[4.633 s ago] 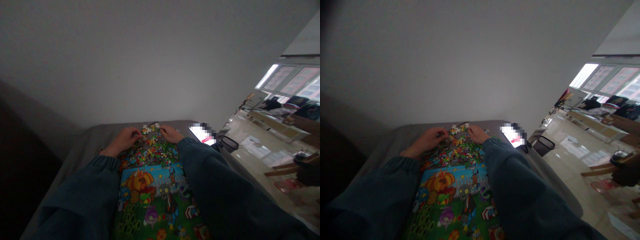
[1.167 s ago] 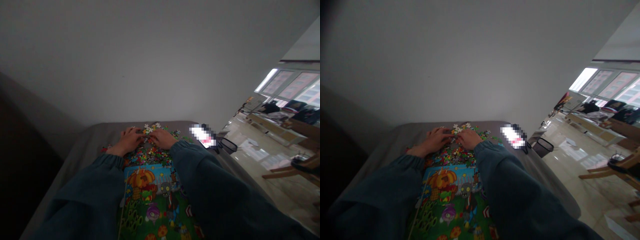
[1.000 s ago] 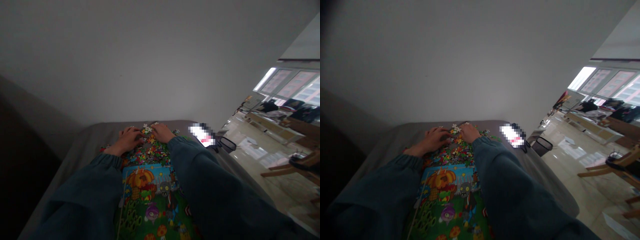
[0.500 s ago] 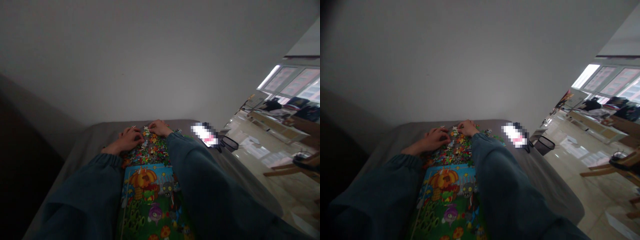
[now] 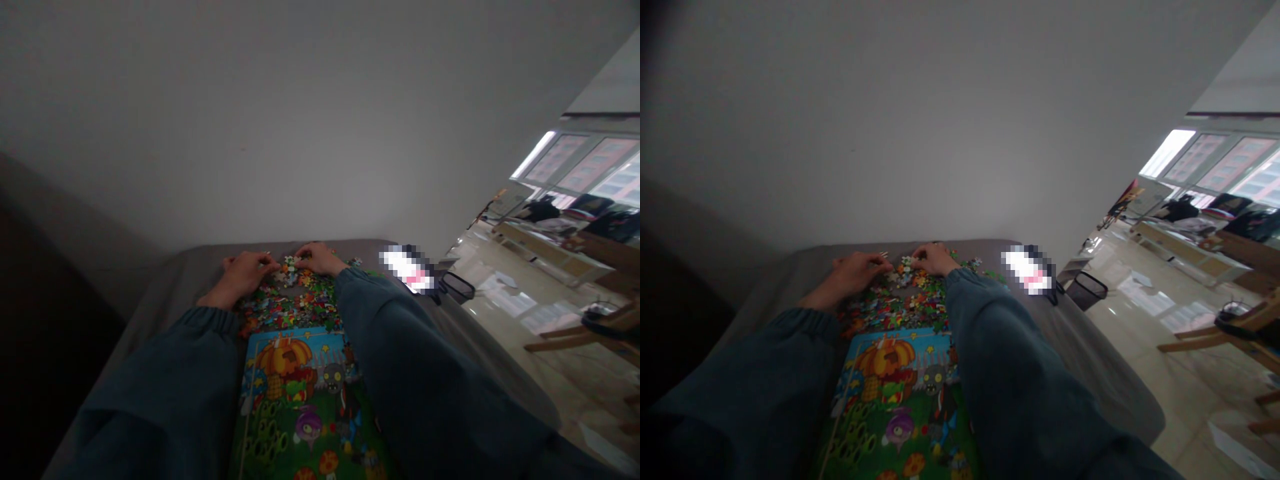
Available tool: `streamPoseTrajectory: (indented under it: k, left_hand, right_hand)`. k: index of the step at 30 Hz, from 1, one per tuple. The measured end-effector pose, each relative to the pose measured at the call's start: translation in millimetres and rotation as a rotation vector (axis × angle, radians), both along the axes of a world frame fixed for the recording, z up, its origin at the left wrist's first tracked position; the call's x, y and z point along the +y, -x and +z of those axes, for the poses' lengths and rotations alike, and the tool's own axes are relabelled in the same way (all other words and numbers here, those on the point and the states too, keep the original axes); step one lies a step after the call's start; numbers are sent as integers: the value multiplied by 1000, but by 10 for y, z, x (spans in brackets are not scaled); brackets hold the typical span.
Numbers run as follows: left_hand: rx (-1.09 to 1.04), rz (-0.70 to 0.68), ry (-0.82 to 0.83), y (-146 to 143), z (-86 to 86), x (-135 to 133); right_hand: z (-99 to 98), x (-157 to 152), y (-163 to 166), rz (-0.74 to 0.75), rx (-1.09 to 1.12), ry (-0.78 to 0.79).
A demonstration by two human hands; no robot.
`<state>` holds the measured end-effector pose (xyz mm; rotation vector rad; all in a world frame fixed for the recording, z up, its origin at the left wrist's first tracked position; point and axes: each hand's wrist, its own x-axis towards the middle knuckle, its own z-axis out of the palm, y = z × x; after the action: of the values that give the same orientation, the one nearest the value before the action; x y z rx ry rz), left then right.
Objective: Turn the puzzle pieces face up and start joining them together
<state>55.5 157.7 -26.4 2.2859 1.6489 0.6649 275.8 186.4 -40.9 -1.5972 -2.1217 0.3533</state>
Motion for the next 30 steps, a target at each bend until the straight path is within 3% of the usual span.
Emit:
streamPoseTrajectory:
  k: [5,13,18,22,25,30]
  left_hand:
    - [-47,57,-43,36,36,24]
    - [13,-11,-64,6,-41,4]
    - [-34,129,-147,43,-55,-3]
    - [-69,201,-172,109,-50,22]
    - [-37,110,-136,139,-46,29]
    - [84,-138,-20,177,-2,-30]
  right_hand:
    - [9,9,-49,67,82,0]
    - [16,36,-150,40,143,67]
    - [126,12,-224,50,120,72]
    - [244,-81,-180,201,59,146]
    - [290,-115,-67,226,-50,102]
    - [223,-50,166,80,-126,-22]
